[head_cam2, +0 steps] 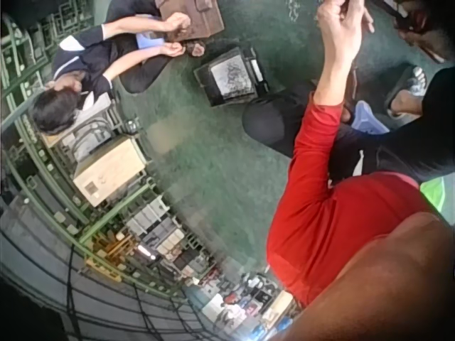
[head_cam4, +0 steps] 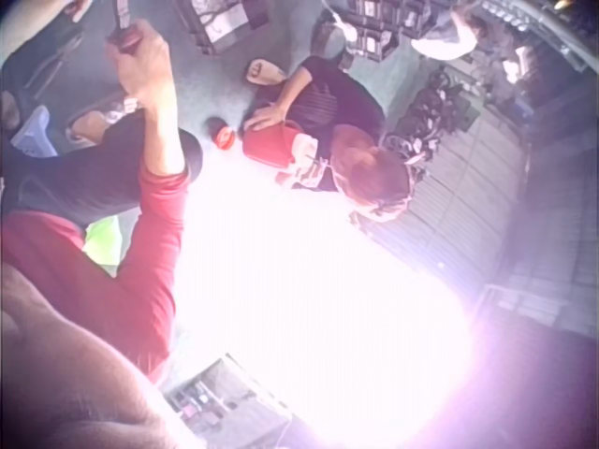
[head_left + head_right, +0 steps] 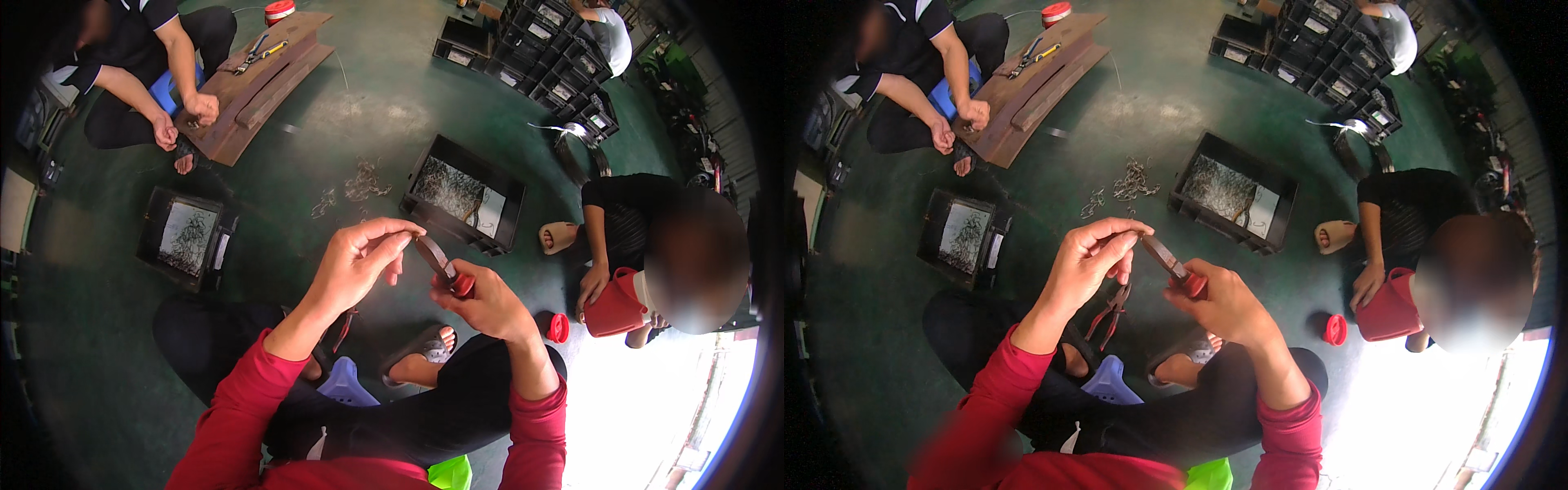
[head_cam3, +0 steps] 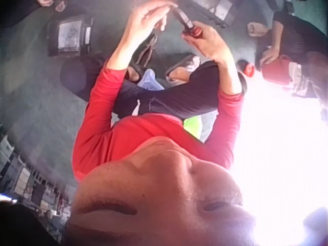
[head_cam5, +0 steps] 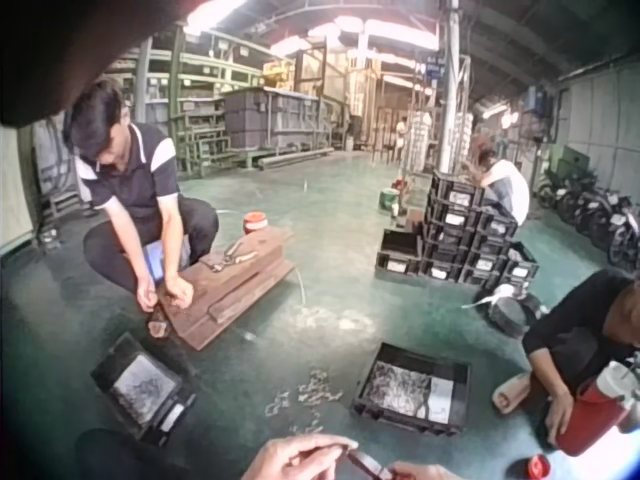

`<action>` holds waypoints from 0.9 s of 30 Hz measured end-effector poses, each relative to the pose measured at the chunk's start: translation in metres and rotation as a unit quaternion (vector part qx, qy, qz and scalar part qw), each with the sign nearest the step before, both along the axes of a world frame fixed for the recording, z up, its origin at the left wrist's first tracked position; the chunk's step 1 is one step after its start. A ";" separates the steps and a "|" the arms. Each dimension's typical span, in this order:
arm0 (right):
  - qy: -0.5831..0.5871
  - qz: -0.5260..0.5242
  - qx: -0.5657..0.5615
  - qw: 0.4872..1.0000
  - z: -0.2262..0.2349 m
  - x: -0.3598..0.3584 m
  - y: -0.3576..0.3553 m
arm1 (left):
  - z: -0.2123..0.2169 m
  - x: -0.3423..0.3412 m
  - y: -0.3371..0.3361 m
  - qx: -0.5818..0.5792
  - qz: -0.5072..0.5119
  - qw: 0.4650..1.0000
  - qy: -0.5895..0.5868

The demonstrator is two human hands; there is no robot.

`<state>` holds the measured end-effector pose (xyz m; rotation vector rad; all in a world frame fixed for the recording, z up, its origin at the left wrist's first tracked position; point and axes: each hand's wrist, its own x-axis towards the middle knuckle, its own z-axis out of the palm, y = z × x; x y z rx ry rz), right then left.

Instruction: The person sits on a low stool and repeatedly picks up small metal wire pieces from the floor, cuts them with red-handled pliers, and drops the cut pieces into a black plastic bin. The person continues this repetitive cutting and sorting process throughout the clip.

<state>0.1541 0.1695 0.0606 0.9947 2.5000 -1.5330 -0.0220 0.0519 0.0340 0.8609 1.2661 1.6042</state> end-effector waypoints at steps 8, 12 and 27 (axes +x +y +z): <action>0.043 0.000 0.099 0.994 -0.011 -0.003 0.003 | 0.005 -0.001 -0.005 -0.059 -0.104 0.992 -0.044; 0.031 -0.016 0.119 0.992 -0.010 -0.004 0.002 | 0.003 0.007 -0.007 -0.012 -0.055 0.996 0.069; 0.041 -0.026 0.164 0.985 -0.020 -0.003 0.002 | -0.014 0.010 -0.005 -0.004 0.023 0.976 0.217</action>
